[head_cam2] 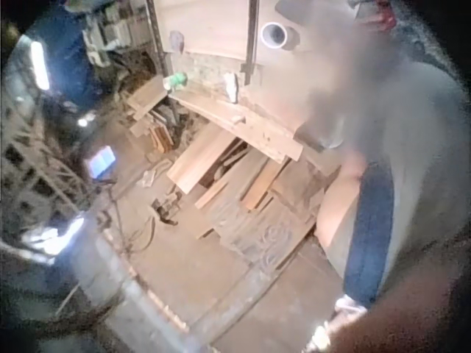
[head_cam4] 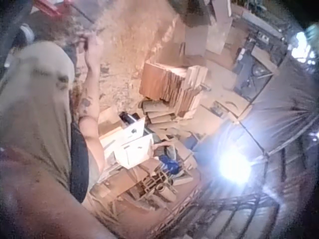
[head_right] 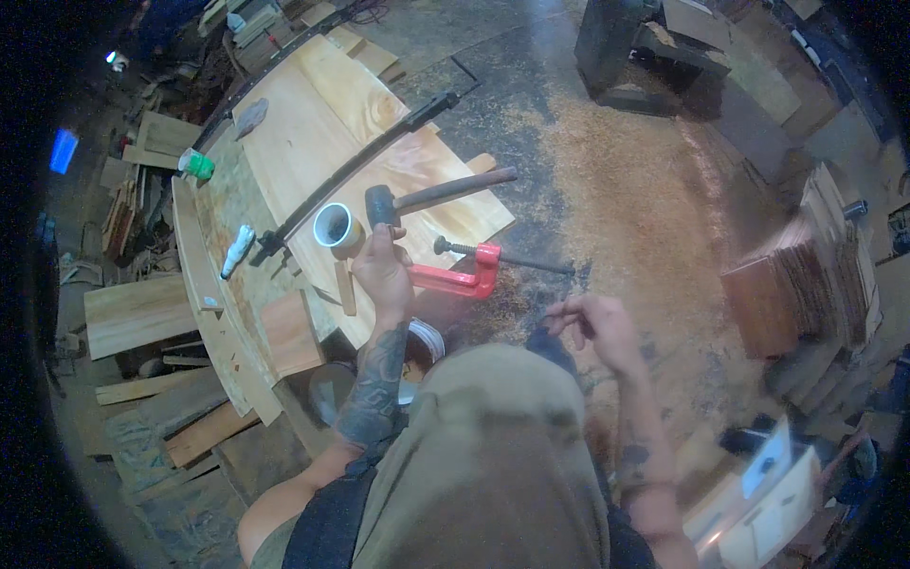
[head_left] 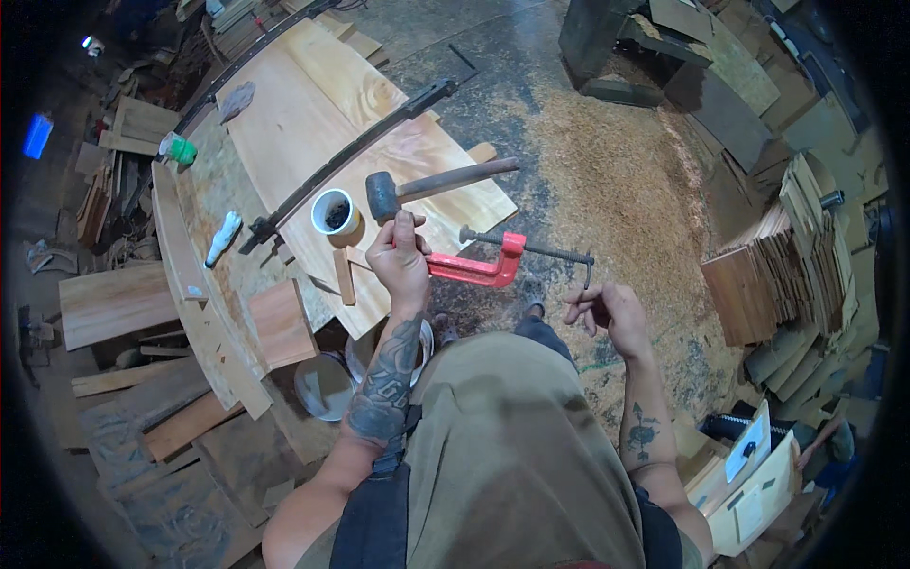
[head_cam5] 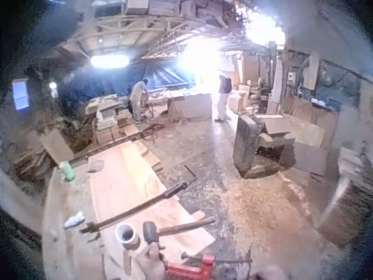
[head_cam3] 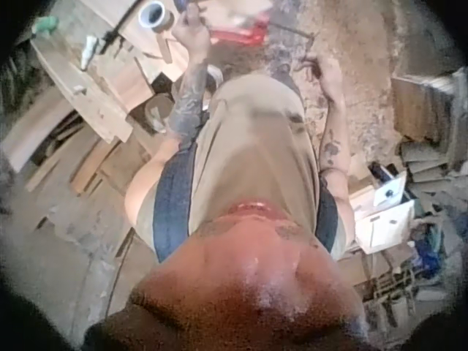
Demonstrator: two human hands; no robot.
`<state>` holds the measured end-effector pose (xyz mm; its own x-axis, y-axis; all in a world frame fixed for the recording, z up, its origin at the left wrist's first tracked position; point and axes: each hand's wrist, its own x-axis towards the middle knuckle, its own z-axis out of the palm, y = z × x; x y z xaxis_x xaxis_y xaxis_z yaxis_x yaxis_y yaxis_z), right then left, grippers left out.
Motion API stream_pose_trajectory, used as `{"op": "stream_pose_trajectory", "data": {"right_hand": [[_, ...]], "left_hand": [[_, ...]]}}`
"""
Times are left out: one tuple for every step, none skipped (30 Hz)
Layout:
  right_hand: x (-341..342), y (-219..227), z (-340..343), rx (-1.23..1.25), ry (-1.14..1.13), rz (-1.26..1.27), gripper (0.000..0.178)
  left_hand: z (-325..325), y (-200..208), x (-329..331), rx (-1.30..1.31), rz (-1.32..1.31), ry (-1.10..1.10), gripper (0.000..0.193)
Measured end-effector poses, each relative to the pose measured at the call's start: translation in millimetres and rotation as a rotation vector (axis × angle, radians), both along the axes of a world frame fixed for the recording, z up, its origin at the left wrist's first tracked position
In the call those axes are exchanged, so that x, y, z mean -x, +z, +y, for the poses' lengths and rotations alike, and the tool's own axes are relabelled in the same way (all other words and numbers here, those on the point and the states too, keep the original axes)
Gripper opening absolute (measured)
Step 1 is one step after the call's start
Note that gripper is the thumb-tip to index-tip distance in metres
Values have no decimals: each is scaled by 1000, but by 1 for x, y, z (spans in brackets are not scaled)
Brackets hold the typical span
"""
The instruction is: The person is assembling and clamping pieces of wood to create a larger board or structure.
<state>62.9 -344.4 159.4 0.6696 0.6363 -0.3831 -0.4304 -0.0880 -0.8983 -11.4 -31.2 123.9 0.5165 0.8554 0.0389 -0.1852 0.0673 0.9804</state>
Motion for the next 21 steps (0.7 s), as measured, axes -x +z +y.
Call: {"op": "stream_pose_trajectory", "data": {"right_hand": [[-6, 2, 3, -2, 14, 6, 34], [-12, 6, 6, 6, 57, -141, 36], [-17, 9, 12, 6, 110, -285, 38], [-26, 2, 8, 24, 113, -326, 36], [-31, -1, 3, 11, 142, -322, 36], [-33, 2, 4, 38, 112, -352, 34], [-34, 5, 5, 69, 78, -383, 32], [-36, 4, 6, 47, 53, -342, 27], [-39, 3, 9, 40, 73, -342, 27], [-42, 2, 11, 102, 83, -372, 25], [-45, 1, 13, 165, 89, -403, 22], [-50, 3, 15, 168, 96, -404, 22], [-56, 6, 21, 179, 125, -681, 21], [-60, 9, 25, 188, 152, -958, 21], [-63, 14, 30, 187, 158, -961, 21], [-64, 20, 35, 139, 86, -1064, 18], [-65, 27, 40, 89, 13, -1165, 17], [-62, 36, 47, 78, 29, -1168, 17], [-57, 46, 50, 47, -13, -1386, 16], [-53, 54, 51, 9, -57, -1601, 16], [-51, 61, 49, -9, -39, -1602, 16]], "left_hand": [[1, 0, 3, -29, 17, -11, 42], [0, 0, 4, -32, 23, 6, 42], [-2, 0, 5, -10, 33, -3, 41], [-2, -1, 5, 13, 39, -13, 41], [-4, -5, 3, 57, 30, -5, 40], [-4, -7, 2, 75, 30, -14, 39], [-4, -8, 0, 96, 30, -29, 38], [-4, -8, 0, 91, 34, -5, 38], [-6, -8, -2, 95, -9, -14, 38], [-5, -7, -4, 98, -53, -27, 37], [-2, -6, -5, 97, -55, -12, 37], [-1, -7, -5, 86, -55, -22, 37], [-1, -7, -6, 76, -57, -34, 38], [-2, -7, -5, 81, -59, -33, 38], [-2, -8, -2, 91, -53, -21, 38], [-3, -8, -2, 100, -47, -10, 38], [-4, -11, -4, 101, -49, -4, 38], [-4, -16, -4, 129, -57, 4, 38], [-4, -21, -5, 158, -64, 12, 39], [-6, -24, -5, 158, -66, 31, 39], [-8, -27, -5, 203, -72, 18, 39]]}}
